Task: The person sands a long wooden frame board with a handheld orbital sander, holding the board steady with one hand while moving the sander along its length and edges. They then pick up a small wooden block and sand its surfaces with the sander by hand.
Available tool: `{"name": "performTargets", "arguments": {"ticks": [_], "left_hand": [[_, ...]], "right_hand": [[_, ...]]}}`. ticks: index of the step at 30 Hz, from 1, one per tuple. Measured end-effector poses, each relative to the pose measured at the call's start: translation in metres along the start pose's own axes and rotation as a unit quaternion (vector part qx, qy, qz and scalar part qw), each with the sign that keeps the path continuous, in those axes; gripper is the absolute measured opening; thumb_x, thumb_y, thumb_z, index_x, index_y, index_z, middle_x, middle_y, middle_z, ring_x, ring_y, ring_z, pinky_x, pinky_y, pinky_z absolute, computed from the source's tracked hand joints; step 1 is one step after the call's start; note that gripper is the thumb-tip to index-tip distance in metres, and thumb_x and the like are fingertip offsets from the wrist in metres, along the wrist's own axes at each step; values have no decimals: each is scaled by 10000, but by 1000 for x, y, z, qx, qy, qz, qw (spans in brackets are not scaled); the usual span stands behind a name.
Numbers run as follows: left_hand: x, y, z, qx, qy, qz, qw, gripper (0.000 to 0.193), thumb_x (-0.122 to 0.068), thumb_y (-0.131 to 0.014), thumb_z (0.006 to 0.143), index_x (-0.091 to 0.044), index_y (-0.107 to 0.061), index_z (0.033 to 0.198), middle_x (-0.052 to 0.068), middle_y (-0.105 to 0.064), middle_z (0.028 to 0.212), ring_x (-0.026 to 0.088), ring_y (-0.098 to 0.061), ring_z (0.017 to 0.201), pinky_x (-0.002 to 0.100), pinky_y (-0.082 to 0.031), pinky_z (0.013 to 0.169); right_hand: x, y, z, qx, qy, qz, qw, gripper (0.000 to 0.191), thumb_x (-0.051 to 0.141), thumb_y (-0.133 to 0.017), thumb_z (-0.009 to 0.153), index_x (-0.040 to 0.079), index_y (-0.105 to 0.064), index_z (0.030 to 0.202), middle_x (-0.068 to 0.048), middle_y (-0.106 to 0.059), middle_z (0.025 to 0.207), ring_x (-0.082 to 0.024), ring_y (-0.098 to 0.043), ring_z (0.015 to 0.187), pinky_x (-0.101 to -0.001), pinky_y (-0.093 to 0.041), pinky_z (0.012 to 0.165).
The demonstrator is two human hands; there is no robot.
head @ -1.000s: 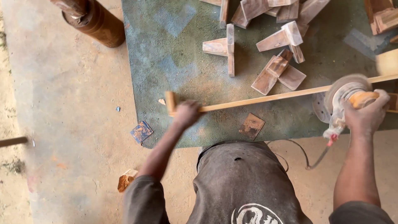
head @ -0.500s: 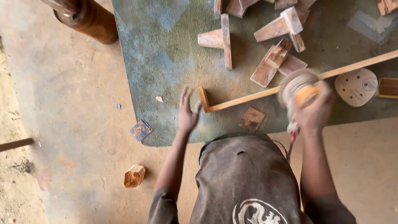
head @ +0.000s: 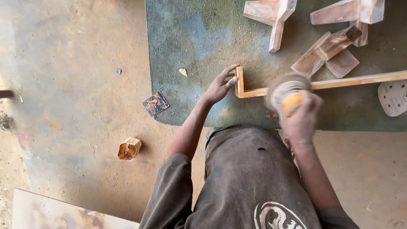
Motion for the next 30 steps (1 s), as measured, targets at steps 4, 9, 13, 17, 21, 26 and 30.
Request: {"name": "performTargets", "arguments": {"ticks": [4,9,13,17,21,26,30], "left_hand": [[2,-1,1,18,13,-7,1000,579,-441,-597,1031,-278,-432,1562,154,-503,1564,334,-503,1444,501,-478,1155],[8,0,1,7,-26,-9,1000,530,-314,-548,1060,-281,-413,1572,111,-450,1635,314,-504,1439,489,-442,1172],[13,4,-16,-33,-65,-98,993,580,-175,-536,1042,-211,-366,1595,123,-431,1639,311,-515,1443,484,-442,1190],[1,12,-64,-156,-105,10,982,607,-202,-631,1004,-138,-401,1563,146,-488,1571,302,-519,1437,463,-458,1187],[-30,4,-89,-187,-162,-29,969,664,-290,-621,1039,-110,-331,1609,165,-406,1649,310,-417,1530,450,-375,1260],[-44,-4,-84,-195,-172,-125,958,770,-364,-619,1041,-91,-232,1648,186,-300,1696,328,-300,1592,455,-269,1309],[-31,-6,-69,-184,-128,-183,957,750,-387,-552,1075,-82,-210,1668,197,-269,1716,341,-258,1612,462,-217,1323]], "right_hand": [[62,-28,-9,87,50,-17,995,723,253,-858,877,104,-433,1443,-224,-449,1363,-436,-572,1198,-511,-559,868],[52,-18,0,121,-11,-25,992,782,268,-837,864,72,-412,1490,-254,-442,1363,-466,-571,1199,-524,-541,944],[3,23,29,120,-133,-52,982,858,345,-882,892,109,-386,1551,-267,-460,1396,-476,-550,1258,-562,-495,1023],[11,29,44,147,-104,-98,979,913,304,-869,828,194,-391,1599,-248,-454,1407,-464,-555,1270,-554,-510,1005],[58,-11,44,245,-46,-116,961,887,391,-871,809,209,-391,1533,-229,-419,1352,-442,-611,1124,-516,-575,866],[109,-23,46,261,35,-110,958,812,357,-847,820,195,-419,1490,-202,-430,1330,-446,-655,1008,-535,-580,835],[131,-33,55,270,115,-102,950,771,327,-840,816,161,-427,1446,-208,-433,1300,-448,-660,1019,-520,-591,826]]}}
Point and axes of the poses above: each hand's wrist, its own z-axis towards the middle knuckle, its own y-axis out of the back of the hand, x = y × z, the point moved 8 cm from there along z, towards the middle knuckle
